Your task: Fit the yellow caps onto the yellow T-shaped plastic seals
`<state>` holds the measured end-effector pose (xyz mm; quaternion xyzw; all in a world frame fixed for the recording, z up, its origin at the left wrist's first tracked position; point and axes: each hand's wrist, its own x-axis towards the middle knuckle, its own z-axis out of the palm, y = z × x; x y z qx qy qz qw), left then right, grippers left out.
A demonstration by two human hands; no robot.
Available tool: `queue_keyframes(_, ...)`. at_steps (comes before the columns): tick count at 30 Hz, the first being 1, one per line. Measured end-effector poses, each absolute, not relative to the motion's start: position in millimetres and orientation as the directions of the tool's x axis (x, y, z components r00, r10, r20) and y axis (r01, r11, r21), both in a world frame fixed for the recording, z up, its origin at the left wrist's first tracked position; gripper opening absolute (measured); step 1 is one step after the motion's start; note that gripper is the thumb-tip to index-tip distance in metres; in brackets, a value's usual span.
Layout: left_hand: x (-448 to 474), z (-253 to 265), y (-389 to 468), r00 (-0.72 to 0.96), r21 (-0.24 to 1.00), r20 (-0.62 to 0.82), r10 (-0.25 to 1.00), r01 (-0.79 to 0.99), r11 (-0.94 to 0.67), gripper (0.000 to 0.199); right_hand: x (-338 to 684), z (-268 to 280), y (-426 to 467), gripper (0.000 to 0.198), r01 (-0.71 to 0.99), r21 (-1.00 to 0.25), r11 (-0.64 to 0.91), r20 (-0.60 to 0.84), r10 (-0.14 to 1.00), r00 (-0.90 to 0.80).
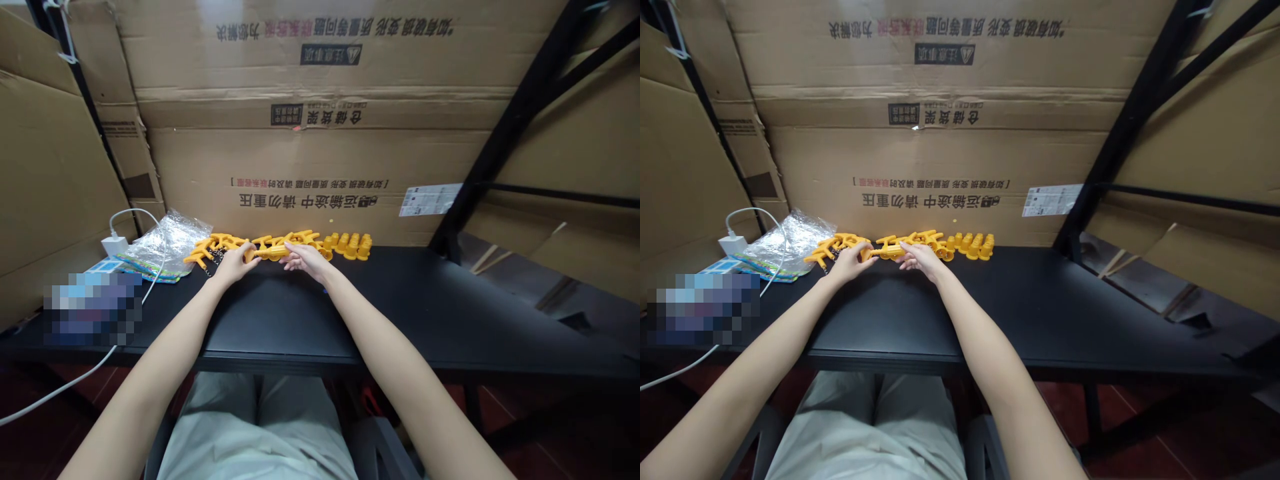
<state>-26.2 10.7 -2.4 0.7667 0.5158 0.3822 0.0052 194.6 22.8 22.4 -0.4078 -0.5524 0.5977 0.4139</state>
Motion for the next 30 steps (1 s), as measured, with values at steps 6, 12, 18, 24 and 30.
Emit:
queue_keyframes(6,-26,-2,10,0.186,0.403,0.577,0.795,0.782,-0.475,0.027,191,23,22,0.020,-0.153,-0.978,-0.141,-0.088,0.947,-0.308)
queue_keyframes(12,-27,-2,10,0.201,0.396,0.571,0.796,0.783,-0.481,0.029,190,22,23,0.021,-0.207,-0.962,-0.181,-0.112,0.946,-0.304)
queue_keyframes(18,-27,-3,10,0.210,0.404,0.558,0.803,0.776,-0.484,0.036,189,22,23,0.021,-0.219,-0.957,-0.190,-0.119,0.946,-0.302)
queue_keyframes(24,-24,5,1,0.138,0.478,0.563,0.815,0.750,-0.457,0.066,198,31,26,0.021,-0.369,-0.912,-0.180,-0.109,0.973,-0.205)
queue_keyframes(30,-27,3,5,0.085,0.471,0.580,0.810,0.777,-0.419,0.053,226,31,52,0.013,-0.420,-0.886,0.196,0.106,0.968,0.229)
